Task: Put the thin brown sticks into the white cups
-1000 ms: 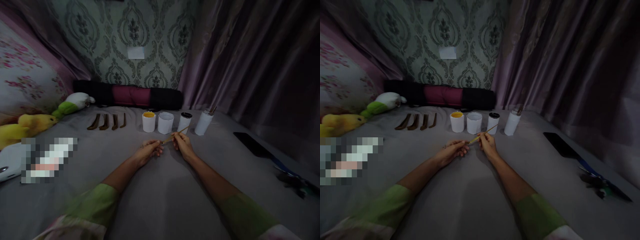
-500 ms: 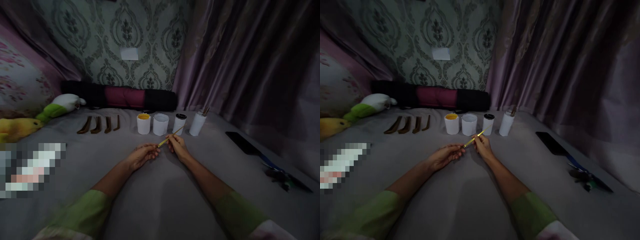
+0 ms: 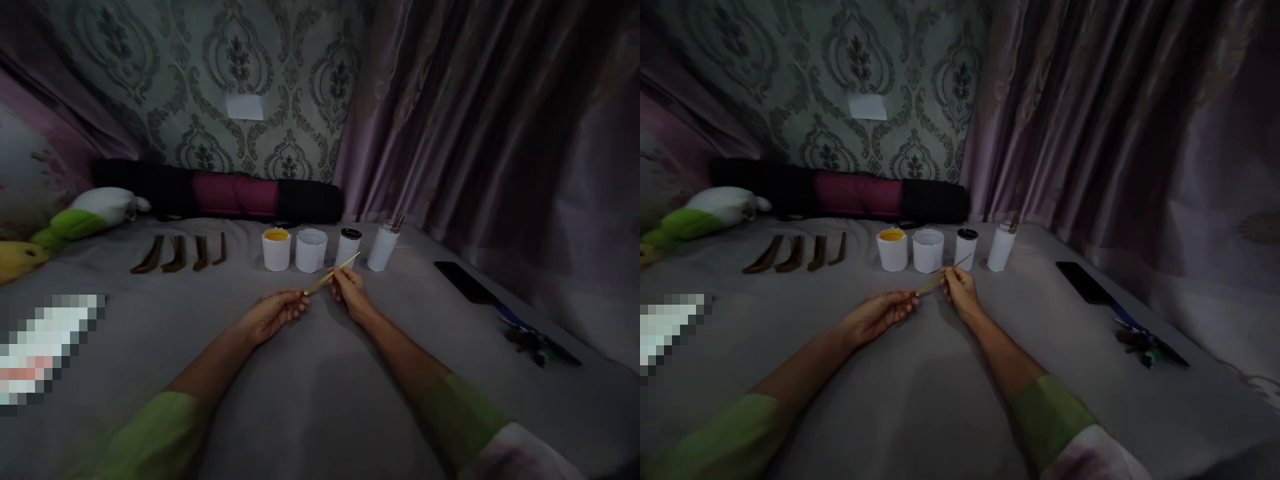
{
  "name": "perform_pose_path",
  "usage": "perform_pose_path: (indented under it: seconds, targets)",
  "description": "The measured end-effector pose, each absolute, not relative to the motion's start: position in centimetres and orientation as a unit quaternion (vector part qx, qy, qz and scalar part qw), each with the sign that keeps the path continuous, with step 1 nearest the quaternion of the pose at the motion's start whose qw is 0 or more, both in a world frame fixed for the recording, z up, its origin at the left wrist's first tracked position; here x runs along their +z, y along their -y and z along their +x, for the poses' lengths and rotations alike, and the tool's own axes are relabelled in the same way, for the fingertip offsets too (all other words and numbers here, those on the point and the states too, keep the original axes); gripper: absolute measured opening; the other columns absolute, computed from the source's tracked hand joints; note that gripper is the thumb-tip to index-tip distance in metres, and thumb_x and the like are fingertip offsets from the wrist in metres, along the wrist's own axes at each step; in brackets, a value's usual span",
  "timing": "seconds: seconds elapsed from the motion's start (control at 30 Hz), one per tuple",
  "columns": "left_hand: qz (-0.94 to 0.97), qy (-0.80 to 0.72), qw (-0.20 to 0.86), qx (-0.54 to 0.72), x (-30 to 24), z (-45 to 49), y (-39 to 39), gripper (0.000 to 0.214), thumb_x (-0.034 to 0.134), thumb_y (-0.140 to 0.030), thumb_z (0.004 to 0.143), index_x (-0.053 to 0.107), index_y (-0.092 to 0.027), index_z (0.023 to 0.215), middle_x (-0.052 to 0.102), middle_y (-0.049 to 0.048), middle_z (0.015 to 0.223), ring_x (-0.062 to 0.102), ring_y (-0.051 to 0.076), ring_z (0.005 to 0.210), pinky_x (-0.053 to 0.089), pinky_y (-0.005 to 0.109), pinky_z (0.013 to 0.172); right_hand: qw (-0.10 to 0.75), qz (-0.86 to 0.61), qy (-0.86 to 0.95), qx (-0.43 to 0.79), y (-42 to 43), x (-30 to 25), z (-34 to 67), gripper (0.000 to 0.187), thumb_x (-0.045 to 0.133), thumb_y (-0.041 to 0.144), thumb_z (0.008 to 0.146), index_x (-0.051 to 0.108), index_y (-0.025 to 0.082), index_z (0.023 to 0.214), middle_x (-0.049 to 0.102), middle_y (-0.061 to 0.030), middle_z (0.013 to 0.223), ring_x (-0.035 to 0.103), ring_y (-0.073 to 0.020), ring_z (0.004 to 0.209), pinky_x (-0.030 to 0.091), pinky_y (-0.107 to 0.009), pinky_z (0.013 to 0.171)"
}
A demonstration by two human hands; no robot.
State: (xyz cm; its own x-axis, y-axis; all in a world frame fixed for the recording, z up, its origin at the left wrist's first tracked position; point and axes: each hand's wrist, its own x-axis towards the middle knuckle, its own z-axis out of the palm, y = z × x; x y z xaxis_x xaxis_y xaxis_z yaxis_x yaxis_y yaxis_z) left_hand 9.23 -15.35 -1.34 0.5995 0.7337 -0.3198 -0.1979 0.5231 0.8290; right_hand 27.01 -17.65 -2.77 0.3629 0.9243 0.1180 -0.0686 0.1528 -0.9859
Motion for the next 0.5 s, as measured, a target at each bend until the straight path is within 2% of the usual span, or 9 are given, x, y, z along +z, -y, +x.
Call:
perform_pose_path:
  seconds: [0.5]
  targets:
    - [0.375, -0.332, 0.815, 0.291, -2.0, 9.0, 14.7, 0.01, 0.052, -0.008, 0.076, 0.061, -0.007, 0.081, 0.064, 0.0084, 0.075, 0.056, 0.007, 0.058, 0.045, 0.016, 0.053, 0.696, -0.505, 0.364, 0.356, 17.3, -1.8, 28.6, 0.029, 0.055, 0.043, 0.069, 0.058, 0.016, 0.079, 0.05, 0.0036, 0.059, 0.041, -0.0049, 0.043, 0.027, -0.016, 0.032]
